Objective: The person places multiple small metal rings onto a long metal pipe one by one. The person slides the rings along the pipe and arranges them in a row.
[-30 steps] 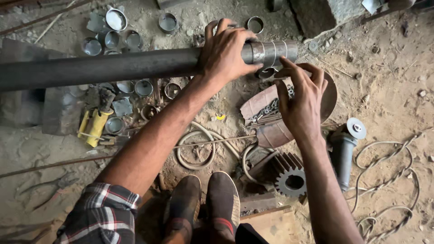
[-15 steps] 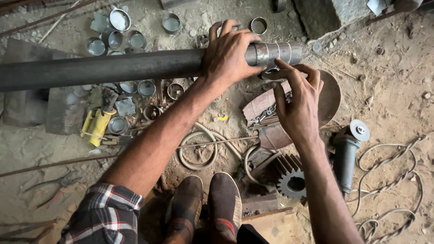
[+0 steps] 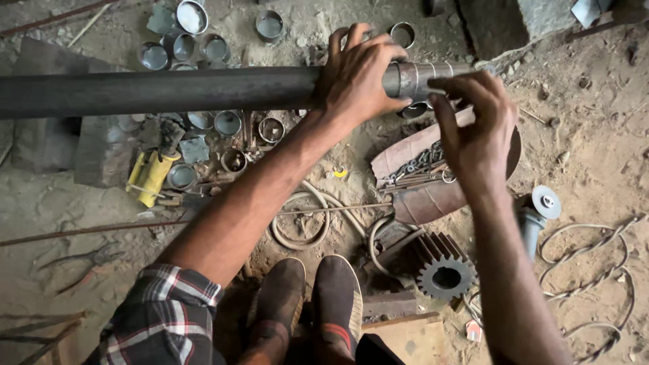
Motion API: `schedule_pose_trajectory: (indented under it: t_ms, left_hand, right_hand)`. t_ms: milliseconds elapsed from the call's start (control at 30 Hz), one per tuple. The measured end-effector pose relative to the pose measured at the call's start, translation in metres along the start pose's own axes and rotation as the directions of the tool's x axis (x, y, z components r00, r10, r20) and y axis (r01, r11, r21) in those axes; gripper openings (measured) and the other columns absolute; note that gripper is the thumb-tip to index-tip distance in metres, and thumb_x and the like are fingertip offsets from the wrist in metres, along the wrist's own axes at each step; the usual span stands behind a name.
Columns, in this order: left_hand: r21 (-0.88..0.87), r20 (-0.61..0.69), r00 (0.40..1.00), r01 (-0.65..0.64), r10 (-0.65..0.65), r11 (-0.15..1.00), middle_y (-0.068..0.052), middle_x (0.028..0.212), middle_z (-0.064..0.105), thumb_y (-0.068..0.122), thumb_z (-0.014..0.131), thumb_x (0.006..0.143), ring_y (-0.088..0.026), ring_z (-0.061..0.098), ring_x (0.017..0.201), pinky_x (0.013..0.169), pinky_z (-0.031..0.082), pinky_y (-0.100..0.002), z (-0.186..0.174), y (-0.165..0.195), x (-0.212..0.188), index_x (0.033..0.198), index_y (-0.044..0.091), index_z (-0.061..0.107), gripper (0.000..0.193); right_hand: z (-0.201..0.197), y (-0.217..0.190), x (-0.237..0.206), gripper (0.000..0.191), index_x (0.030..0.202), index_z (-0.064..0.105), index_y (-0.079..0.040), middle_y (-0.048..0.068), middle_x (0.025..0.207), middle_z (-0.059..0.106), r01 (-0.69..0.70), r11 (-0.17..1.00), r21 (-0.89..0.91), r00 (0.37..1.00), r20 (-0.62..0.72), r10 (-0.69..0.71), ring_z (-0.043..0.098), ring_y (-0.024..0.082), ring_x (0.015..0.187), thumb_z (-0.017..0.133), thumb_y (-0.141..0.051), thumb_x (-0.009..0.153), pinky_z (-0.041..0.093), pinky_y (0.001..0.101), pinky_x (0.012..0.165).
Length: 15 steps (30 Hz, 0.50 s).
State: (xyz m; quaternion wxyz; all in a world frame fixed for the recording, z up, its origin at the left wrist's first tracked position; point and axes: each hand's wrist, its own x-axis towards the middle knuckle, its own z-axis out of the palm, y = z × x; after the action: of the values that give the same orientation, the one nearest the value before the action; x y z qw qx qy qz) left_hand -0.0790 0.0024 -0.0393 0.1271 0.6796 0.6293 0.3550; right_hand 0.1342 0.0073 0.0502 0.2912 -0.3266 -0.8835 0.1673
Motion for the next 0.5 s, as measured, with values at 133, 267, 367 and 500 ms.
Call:
schedule_pose_trajectory:
  t_ms: [133,267,367,500]
  left_hand:
    - [-0.011,0.026,0.998,0.06,-0.06,0.998,-0.008,0.122,0.067,0.053,0.103,0.048,-0.029,0.053,0.117,0.104,0.032,-0.055,-0.002,-0.001,0.001,0.114,0.011,0.072,0.084]
    - [-0.014,0.04,0.996,0.086,-0.085,0.996,-0.006,0.118,0.059,0.058,0.103,0.045,-0.029,0.049,0.116,0.102,0.033,-0.055,0.001,-0.002,0.002,0.117,0.011,0.069,0.092]
    - [0.03,0.059,0.989,0.133,-0.135,0.991,-0.006,0.12,0.057,0.056,0.102,0.044,-0.03,0.047,0.118,0.102,0.033,-0.055,0.006,-0.001,0.008,0.117,0.009,0.065,0.095]
    - [0.05,0.013,0.989,0.149,-0.15,0.988,-0.01,0.119,0.056,0.06,0.102,0.036,-0.032,0.046,0.115,0.098,0.033,-0.056,0.008,0.0,0.011,0.116,0.004,0.062,0.106]
  right_hand:
    - [0.003,0.021,0.031,0.009,0.113,0.077,-0.003,0.014,0.102,0.076,0.09,0.995,-0.048,0.985,0.15,-0.082,0.072,0.02,0.081,0.072,-0.011,0.113,0.058,0.0352,0.072]
    - [0.009,0.029,0.061,0.009,0.115,0.074,0.001,0.018,0.107,0.075,0.126,0.992,0.009,0.955,0.271,-0.124,0.075,0.023,0.089,0.067,-0.005,0.113,0.063,0.0348,0.078]
    - [0.009,0.029,0.076,0.008,0.113,0.074,0.003,0.02,0.11,0.076,0.167,0.986,0.001,0.926,0.344,-0.157,0.075,0.025,0.088,0.068,-0.002,0.11,0.063,0.0368,0.08]
    - [0.013,0.024,0.092,0.01,0.116,0.076,0.002,0.021,0.111,0.076,0.139,0.987,-0.086,0.901,0.425,-0.09,0.073,0.026,0.08,0.071,-0.001,0.107,0.061,0.0365,0.073]
